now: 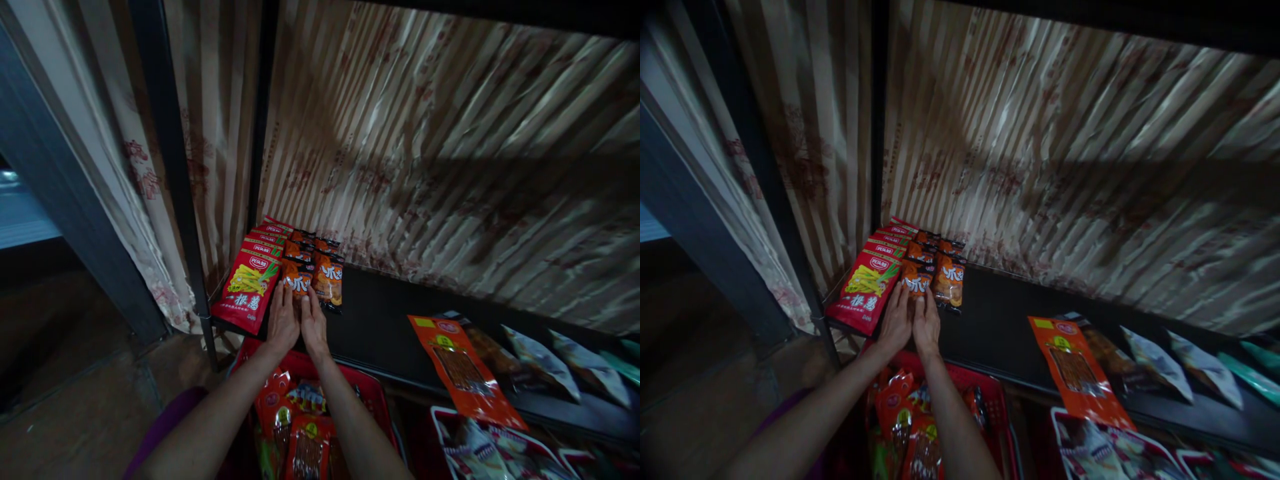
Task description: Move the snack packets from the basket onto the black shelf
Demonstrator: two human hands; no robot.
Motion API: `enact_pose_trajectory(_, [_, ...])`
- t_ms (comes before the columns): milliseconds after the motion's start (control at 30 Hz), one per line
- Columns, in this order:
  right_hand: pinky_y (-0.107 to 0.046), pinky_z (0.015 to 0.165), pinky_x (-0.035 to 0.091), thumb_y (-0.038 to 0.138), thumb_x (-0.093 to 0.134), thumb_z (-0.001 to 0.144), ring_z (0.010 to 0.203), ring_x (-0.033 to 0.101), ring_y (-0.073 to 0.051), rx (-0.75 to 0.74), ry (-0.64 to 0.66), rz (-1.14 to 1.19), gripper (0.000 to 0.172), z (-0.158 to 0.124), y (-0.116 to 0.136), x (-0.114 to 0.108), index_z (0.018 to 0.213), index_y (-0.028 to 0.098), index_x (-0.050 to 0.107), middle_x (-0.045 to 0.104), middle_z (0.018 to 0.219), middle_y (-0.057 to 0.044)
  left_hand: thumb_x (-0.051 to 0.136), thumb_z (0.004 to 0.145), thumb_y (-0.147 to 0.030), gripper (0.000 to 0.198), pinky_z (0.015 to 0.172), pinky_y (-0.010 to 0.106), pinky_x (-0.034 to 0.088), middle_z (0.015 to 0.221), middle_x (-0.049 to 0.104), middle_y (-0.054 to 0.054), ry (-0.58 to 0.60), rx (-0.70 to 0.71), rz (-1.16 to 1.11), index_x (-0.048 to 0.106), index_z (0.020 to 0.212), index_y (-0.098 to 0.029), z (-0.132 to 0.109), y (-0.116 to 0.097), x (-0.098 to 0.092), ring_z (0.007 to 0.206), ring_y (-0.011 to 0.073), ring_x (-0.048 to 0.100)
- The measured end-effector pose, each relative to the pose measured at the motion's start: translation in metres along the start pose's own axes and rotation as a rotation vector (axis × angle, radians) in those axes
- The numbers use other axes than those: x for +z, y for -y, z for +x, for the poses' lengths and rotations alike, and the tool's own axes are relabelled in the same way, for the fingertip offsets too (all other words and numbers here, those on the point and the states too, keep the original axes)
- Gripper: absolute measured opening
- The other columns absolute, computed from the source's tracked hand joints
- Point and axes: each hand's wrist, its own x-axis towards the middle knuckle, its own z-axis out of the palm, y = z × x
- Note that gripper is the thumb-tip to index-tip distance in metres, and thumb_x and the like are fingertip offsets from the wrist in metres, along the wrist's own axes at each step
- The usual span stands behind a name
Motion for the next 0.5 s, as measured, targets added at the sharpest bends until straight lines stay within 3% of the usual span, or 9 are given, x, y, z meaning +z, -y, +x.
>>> enact_pose_trajectory(500, [-0.041, 0.112, 0.030, 0.061, 0.033, 0.087, 0.130, 0.046, -0.023, -0.015, 0.009, 0.002, 0.067, -0.0028, -0.0028, -0.0002, 0.135, 0.017, 0.049, 0.051, 0.139, -0.011, 0.039, 0.086, -0.014, 0.047, 0.112, 0.046, 0.034, 0.147, 0.039, 0.017, -0.054, 0.074, 0.059, 0.047, 0.133, -0.011, -0.0006, 0.0037, -0.0009, 0.139, 0.0255, 0.032])
